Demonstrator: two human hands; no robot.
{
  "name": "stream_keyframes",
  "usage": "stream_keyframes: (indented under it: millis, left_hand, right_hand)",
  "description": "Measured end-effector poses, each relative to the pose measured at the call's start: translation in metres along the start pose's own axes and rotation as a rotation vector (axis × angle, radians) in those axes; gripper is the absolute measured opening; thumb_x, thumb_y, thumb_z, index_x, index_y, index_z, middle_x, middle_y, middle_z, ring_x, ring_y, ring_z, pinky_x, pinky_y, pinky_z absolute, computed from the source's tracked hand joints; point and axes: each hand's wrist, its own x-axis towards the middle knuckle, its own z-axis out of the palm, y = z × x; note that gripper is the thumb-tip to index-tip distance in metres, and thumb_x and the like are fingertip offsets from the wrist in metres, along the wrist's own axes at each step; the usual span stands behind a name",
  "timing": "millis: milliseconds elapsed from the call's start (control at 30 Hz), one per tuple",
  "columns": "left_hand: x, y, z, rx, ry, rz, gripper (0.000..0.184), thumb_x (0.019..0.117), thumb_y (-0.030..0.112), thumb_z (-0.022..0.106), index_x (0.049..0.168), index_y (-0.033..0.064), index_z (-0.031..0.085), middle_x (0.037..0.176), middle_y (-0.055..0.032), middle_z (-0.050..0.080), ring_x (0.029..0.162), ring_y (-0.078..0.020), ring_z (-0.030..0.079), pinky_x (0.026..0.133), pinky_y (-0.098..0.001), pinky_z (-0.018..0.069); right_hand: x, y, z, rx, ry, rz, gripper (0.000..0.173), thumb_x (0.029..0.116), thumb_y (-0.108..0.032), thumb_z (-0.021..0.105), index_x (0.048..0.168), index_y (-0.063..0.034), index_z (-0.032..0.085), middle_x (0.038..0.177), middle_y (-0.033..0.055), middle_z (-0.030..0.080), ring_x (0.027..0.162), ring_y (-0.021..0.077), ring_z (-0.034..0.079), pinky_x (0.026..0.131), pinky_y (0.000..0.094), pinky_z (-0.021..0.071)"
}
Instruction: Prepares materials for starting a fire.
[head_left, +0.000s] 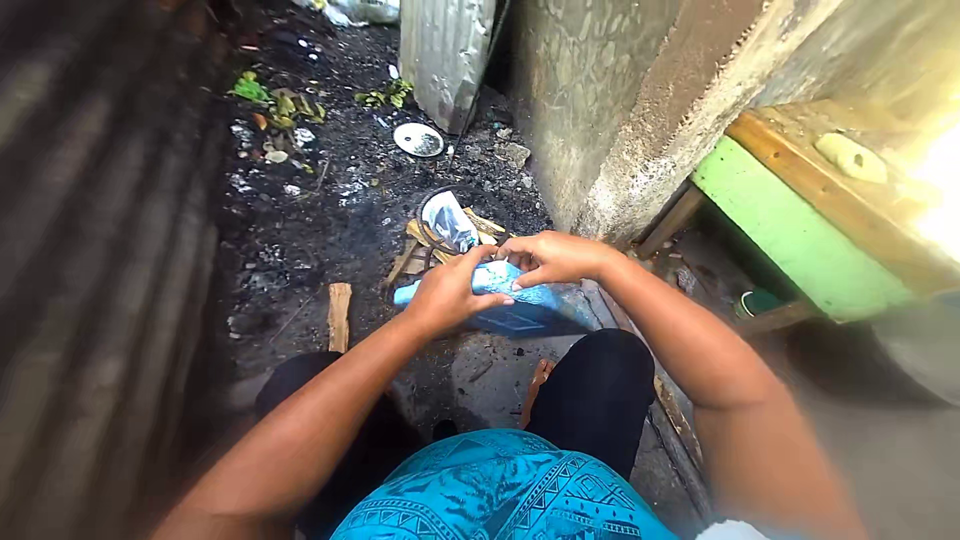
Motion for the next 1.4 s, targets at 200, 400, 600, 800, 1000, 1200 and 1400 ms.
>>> stream_keyframes:
  millis: [200,400,600,800,1000,1200,1400]
  left_hand:
    - [-0.037,-0.041,-0.02,-0.109,0.143,-0.177,0.059,0.0823,0.047,0.083,0.123,0.0079,0.067,0.102,-0.0147,0.073,0.098,-0.0295,0.071,0.09,-0.0591,0.0544]
    - [-0.046,-0.045,-0.009,0.167,0.044,-0.047,0.061,0.0855,0.059,0.075,0.11,0.0032,0.072,0.104,-0.0156,0.073,0.096,-0.0332,0.072,0.084,-0.0594,0.0561]
    - [-0.037,-0.058,-0.026,0.299,-0.424,-0.16,0.071,0.0822,0.062,0.077,0.132,0.0142,0.064,0.114,-0.0152,0.072,0.107,-0.0343,0.07,0.093,-0.0622,0.0526]
    - [-0.034,-0.073,-0.003,0.262,-0.389,-0.274,0.071,0.0833,0.07,0.071,0.122,0.0099,0.067,0.101,-0.0172,0.072,0.098,-0.0367,0.07,0.086,-0.064,0.0528]
    - [-0.035,-0.079,-0.005,0.398,-0.174,-0.256,0.075,0.0972,0.072,0.042,0.108,0.0036,0.073,0.107,-0.0217,0.074,0.101,-0.0433,0.071,0.084,-0.0685,0.0513]
    - [-0.02,-0.073,-0.075,0.464,-0.326,-0.165,0.069,0.0841,0.07,0.069,0.121,0.0124,0.069,0.101,-0.02,0.073,0.095,-0.0434,0.07,0.079,-0.0696,0.0521]
    - [-0.05,-0.072,-0.113,0.704,-0.303,-0.158,0.077,0.0769,0.074,0.073,0.105,0.0026,0.068,0.09,-0.0197,0.071,0.084,-0.0412,0.072,0.068,-0.0643,0.0539]
  right_hand:
    - [0.025,0.015,0.083,0.262,0.182,0.043,0.086,0.0763,-0.033,0.091,0.147,-0.0066,0.05,0.125,0.0182,0.069,0.114,0.0273,0.068,0.101,0.0514,0.0547]
    - [0.06,0.007,0.15,0.246,0.372,0.077,0.072,0.0779,-0.03,0.09,0.134,-0.0029,0.056,0.106,0.0178,0.072,0.099,0.0291,0.072,0.09,0.0549,0.0583]
    - [0.073,0.03,0.183,0.437,0.328,0.049,0.07,0.0789,-0.025,0.089,0.135,0.0006,0.056,0.113,0.0207,0.071,0.106,0.0295,0.07,0.096,0.0522,0.0567]
    - [0.092,0.037,0.207,0.367,0.38,0.117,0.075,0.084,-0.036,0.085,0.138,0.0006,0.05,0.107,0.0215,0.071,0.102,0.0337,0.071,0.091,0.0563,0.0568]
    - [0.11,0.014,0.213,0.434,0.503,0.171,0.077,0.085,-0.046,0.083,0.137,0.0021,0.052,0.108,0.023,0.072,0.106,0.0363,0.07,0.094,0.0583,0.0555]
    - [0.126,0.007,0.191,0.504,0.679,-0.031,0.074,0.0806,-0.037,0.088,0.131,0.0056,0.056,0.103,0.0219,0.073,0.099,0.0322,0.072,0.091,0.0534,0.0577]
    - [0.132,0.003,0.189,0.577,0.688,-0.138,0.079,0.0799,-0.035,0.088,0.136,0.0077,0.053,0.116,0.023,0.07,0.11,0.0287,0.069,0.1,0.0476,0.0556]
